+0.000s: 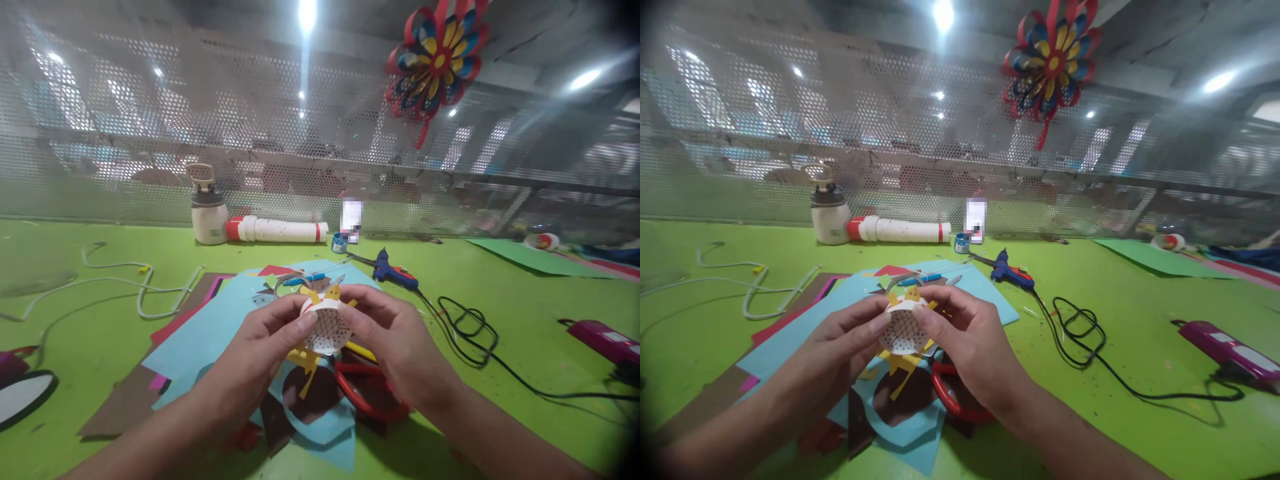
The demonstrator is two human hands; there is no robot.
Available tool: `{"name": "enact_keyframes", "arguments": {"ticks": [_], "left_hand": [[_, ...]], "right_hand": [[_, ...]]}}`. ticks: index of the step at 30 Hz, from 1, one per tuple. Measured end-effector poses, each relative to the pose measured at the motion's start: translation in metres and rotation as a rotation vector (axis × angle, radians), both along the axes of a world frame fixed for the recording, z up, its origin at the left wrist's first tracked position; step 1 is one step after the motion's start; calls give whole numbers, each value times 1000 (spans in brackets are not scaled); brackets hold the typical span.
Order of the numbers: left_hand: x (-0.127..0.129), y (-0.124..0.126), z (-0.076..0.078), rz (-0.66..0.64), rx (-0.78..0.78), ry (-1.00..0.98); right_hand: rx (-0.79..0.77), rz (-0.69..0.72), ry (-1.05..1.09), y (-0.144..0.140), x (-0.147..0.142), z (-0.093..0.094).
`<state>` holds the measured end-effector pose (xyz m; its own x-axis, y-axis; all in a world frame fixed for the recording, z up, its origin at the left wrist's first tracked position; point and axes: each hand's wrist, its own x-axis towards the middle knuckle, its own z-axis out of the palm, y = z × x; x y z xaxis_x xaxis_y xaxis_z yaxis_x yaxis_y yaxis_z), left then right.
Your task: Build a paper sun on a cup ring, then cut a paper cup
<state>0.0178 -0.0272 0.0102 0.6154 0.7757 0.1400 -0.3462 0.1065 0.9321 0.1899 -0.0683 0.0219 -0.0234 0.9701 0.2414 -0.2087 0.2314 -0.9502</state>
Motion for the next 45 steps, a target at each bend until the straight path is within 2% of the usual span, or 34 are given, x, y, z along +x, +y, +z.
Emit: {"name": "enact_keyframes", "arguments": {"ticks": [5,10,17,28,34,38,45], "left_hand": [[-7,4,-3,-15,100,51],[-12,1,2,-10,169,87],[-9,1,2,27,140,92],[2,-1,10,-35,-124,-37],[2,2,7,-25,-180,14],[4,3,5,-13,-192,24],[5,5,7,22,-249,10]], "right_hand": [[122,-39,-96,-7,-2,8],[214,-58,-149,-12,-2,12],[120,-64,-92,-12,-3,13],[-108,-31,63,3,1,2],[-278,-44,180,13,4,3],[-285,-43,170,17,6,-2],[-214,69,165,17,5,-5]]}}
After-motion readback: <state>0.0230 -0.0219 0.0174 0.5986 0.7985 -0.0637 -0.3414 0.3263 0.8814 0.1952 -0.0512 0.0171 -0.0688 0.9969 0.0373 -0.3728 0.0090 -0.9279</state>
